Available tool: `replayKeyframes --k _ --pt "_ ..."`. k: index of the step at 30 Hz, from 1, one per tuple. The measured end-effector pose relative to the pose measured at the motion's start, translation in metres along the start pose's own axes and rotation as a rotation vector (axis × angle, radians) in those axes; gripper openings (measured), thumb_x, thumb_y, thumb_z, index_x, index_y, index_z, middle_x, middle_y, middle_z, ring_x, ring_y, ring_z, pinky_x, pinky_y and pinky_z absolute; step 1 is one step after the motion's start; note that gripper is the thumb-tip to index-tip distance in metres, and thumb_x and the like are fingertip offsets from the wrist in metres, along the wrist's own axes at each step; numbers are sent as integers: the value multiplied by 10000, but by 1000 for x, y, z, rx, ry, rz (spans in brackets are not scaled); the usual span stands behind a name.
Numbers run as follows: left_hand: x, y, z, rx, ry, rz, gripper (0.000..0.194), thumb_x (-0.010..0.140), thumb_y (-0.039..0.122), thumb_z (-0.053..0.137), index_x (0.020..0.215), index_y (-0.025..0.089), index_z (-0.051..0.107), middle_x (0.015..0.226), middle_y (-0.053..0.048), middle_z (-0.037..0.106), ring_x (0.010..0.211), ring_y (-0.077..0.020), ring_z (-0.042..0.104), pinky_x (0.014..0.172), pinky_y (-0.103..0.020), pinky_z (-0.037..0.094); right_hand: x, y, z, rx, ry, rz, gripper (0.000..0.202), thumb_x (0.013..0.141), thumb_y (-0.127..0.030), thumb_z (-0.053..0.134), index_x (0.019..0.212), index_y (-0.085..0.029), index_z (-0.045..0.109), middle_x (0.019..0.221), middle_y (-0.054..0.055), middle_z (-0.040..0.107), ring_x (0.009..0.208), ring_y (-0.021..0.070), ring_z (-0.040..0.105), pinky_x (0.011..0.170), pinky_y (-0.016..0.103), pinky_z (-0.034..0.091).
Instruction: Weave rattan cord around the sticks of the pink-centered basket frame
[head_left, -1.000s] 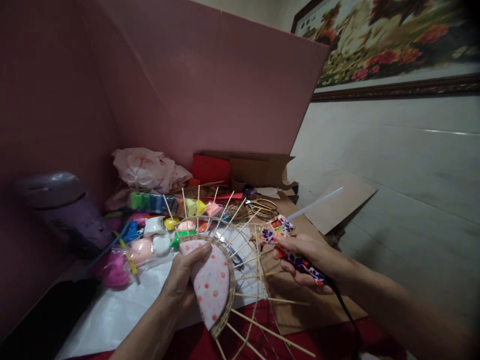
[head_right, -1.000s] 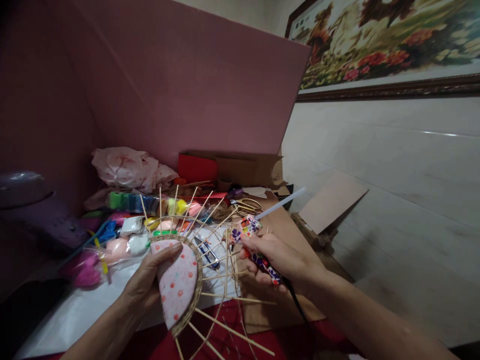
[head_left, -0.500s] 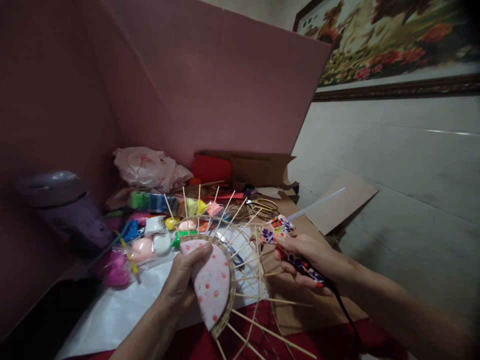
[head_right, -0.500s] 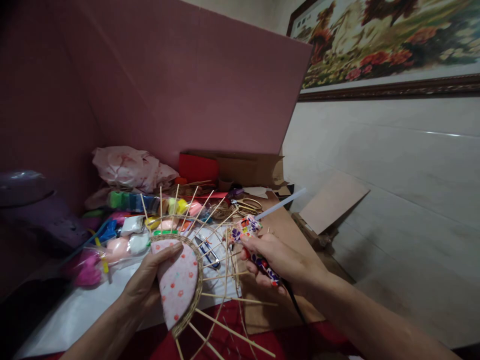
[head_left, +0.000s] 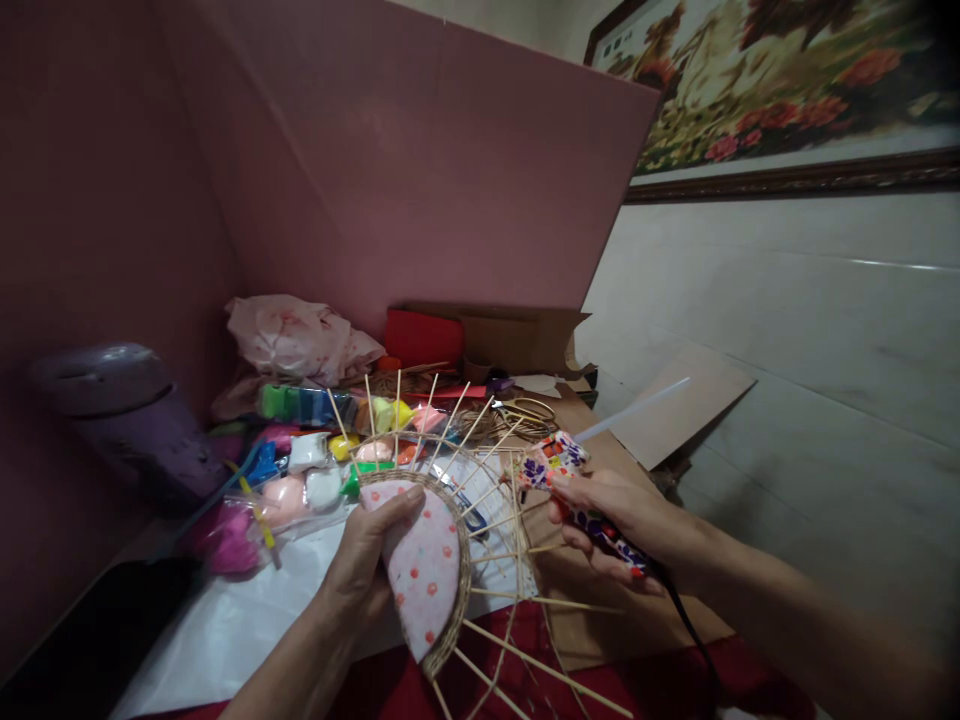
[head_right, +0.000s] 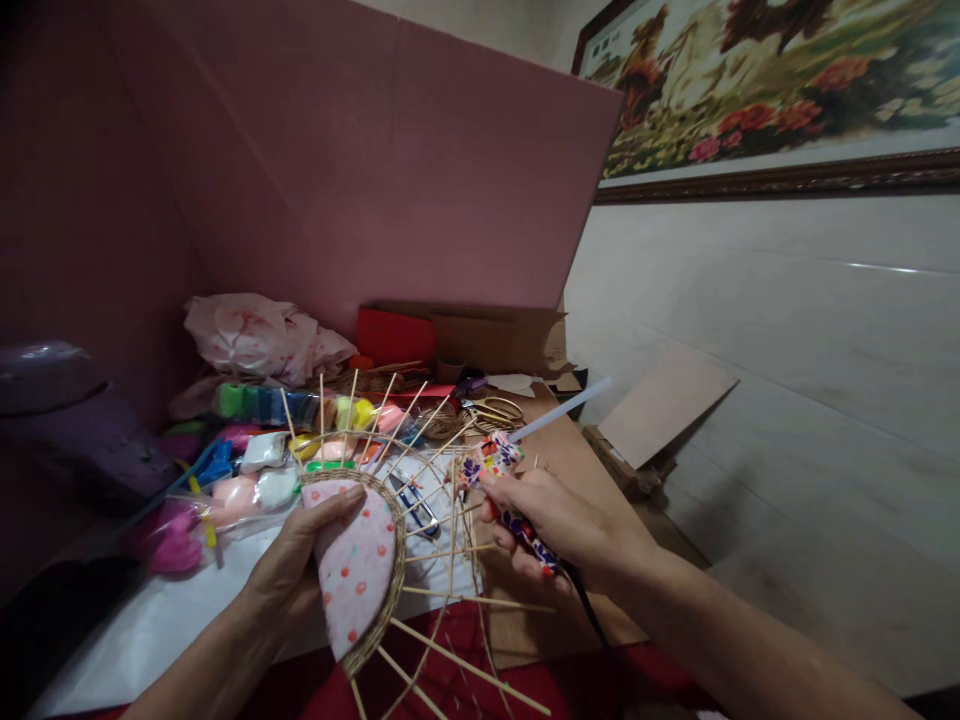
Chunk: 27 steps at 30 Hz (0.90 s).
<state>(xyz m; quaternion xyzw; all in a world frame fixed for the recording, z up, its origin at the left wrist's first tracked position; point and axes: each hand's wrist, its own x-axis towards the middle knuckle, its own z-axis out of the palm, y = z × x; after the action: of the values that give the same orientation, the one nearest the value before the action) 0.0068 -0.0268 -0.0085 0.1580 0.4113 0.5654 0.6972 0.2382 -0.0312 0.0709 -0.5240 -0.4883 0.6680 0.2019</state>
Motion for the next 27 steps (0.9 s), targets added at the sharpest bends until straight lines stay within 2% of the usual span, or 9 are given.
replayKeyframes --k 20,27 --pt "1 -1 -3 12 2 -14 90 644 106 666 712 104 607 626 -88 675 536 -213 642 558 -356 543 -4 -2 1 32 3 -3 365 851 -507 430 849 -157 532 561 -50 504 260 11 339 199 124 214" --pt "2 -2 -4 25 -15 4 90 648 110 669 711 99 606 628 -90 674 538 -207 640 553 -338 539 -4 -1 0 48 1 -36 327 852 -475 446 816 -159 521 574 -52 503 269 11 364 205 115 236"
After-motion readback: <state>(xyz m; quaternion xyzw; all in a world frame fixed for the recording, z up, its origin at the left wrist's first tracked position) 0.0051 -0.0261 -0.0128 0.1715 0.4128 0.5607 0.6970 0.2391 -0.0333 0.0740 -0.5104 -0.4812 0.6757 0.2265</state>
